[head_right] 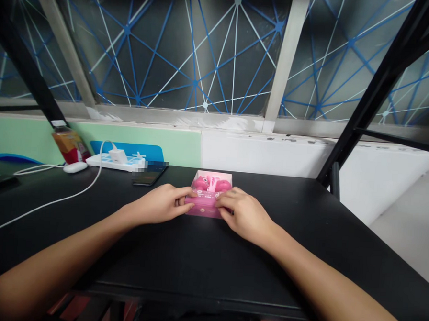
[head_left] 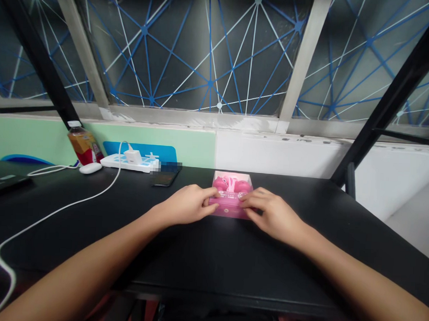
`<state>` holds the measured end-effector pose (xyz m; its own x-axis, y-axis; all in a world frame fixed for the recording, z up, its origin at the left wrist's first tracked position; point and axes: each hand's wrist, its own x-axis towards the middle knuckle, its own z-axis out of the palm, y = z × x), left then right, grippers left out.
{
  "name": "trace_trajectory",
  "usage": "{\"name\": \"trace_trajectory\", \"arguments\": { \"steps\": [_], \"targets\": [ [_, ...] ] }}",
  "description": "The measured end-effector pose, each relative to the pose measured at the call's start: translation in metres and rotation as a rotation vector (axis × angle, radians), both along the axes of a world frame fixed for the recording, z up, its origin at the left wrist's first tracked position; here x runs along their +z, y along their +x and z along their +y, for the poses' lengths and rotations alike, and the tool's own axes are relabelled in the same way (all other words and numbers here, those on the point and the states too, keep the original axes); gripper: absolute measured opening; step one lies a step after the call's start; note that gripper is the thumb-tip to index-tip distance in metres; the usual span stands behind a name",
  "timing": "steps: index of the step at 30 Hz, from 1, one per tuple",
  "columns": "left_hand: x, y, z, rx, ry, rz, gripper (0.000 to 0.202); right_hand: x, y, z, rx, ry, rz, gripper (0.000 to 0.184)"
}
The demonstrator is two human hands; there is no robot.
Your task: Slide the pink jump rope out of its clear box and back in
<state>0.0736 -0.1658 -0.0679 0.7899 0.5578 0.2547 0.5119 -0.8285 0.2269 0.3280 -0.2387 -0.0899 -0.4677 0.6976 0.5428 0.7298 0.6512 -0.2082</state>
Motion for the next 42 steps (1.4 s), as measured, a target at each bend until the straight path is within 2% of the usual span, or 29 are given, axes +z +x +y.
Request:
{"name": "trace_trajectory", "arguments": {
  "steps": [7, 18, 27, 42],
  "targets": [
    [0.0, 0.001, 0.001, 0.0, 0.015, 0.014, 0.025, 0.002, -0.001, -0.001, 0.0, -0.003, -0.042, 0.023],
    [0.002, -0.001, 0.0, -0.012, 0.211, 0.116, 0.023, 0.005, -0.002, -0.002, -0.024, 0.004, -0.089, 0.022],
    [0.004, -0.004, -0.002, -0.023, 0.095, 0.069, 0.025, 0.007, -0.003, -0.004, -0.02, -0.017, -0.094, 0.022],
    [-0.002, -0.006, 0.0, -0.025, 0.058, 0.034, 0.027, 0.011, -0.005, -0.009, -0.009, -0.047, -0.079, 0.024]
  ]
}}
